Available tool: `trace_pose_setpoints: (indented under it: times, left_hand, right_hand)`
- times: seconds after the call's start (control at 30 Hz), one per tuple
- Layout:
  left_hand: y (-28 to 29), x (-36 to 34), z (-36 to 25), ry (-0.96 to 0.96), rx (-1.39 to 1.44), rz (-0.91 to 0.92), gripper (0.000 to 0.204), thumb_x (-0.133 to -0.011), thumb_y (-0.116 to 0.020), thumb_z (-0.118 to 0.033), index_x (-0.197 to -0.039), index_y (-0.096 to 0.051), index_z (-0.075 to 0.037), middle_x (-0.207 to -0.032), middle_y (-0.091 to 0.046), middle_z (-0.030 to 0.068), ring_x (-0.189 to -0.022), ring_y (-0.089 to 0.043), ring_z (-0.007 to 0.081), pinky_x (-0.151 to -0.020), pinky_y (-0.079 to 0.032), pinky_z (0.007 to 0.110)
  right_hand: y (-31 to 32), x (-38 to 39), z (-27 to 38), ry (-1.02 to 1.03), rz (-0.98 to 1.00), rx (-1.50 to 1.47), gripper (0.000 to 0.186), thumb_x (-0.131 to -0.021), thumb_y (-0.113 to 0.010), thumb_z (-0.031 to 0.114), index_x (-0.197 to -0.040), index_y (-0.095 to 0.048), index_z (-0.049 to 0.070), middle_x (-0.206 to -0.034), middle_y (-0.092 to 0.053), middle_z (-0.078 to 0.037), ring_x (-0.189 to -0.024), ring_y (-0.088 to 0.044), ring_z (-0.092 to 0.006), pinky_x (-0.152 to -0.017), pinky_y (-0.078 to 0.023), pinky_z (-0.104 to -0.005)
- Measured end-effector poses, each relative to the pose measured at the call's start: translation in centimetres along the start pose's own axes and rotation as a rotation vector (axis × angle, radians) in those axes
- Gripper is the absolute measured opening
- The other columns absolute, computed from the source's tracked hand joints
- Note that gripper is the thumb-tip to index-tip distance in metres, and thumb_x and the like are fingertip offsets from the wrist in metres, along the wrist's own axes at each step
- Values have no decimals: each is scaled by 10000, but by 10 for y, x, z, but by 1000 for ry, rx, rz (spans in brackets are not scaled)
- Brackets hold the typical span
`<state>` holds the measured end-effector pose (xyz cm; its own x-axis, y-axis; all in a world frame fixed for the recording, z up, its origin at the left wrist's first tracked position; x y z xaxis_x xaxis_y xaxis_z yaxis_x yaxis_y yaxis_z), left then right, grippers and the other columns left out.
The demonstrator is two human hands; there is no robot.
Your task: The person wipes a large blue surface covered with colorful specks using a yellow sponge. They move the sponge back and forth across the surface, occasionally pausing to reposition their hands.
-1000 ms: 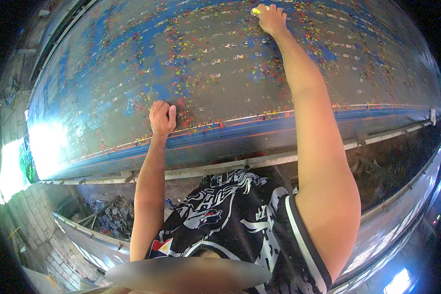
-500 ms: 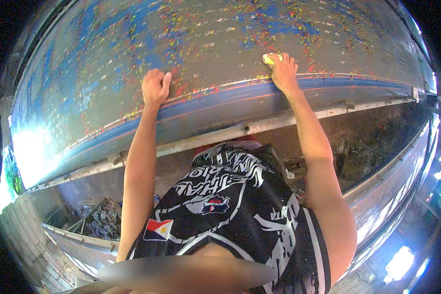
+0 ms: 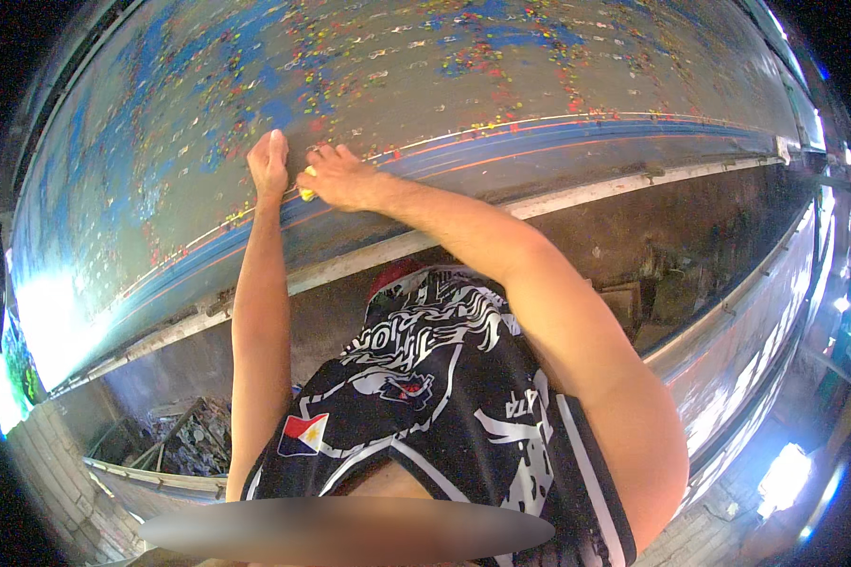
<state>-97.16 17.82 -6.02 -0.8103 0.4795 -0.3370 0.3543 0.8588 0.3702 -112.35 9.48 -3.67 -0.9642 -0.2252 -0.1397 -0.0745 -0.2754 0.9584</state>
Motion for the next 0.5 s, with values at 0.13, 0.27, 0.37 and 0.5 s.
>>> trace_pose_setpoints:
  times: [0.13,0.27,0.37,0.5]
  left_hand:
    - [-1,3,2,26,18,-2,569,-1128,-630,-354,-725,-507,27,-665,-445,112,-624,-456,220,-616,-363,446]
    - [-6,-1,-12,-86,-174,58,541,-1086,-706,-292,-700,-500,27,-668,-422,104,-622,-431,246,-617,-360,435]
    - [-12,0,-20,-113,-258,108,530,-1071,-730,-276,-700,-502,26,-665,-425,106,-620,-429,245,-615,-360,438]
    - [-18,-6,-19,76,-314,119,538,-1080,-728,-295,-700,-532,31,-644,-473,96,-622,-465,209,-621,-382,450]
  right_hand:
    - [5,17,-13,-17,-13,-101,347,-988,-674,113,-1324,-686,197,-1311,-603,-189,-1234,-596,-391,-987,-482,-541]
    - [25,71,-79,-194,-19,-164,363,-982,-679,118,-1332,-688,214,-1309,-604,-173,-1236,-580,-390,-974,-472,-539]
    - [50,136,-148,-343,-61,-133,509,-937,-696,31,-1410,-681,218,-1371,-591,-149,-1277,-559,-403,-1025,-458,-545]
    - [83,236,-243,-516,-131,-120,560,-904,-711,4,-1419,-681,223,-1391,-582,-166,-1282,-557,-418,-1042,-458,-562]
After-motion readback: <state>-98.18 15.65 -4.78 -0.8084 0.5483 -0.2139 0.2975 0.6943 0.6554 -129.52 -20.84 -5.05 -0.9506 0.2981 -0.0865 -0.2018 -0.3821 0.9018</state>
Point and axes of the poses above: each hand's wrist, its own x-axis away from the middle knuckle, its own y-axis out of the back of the hand, z = x × y, the point moved 8 cm from there along -x, towards the middle knuckle
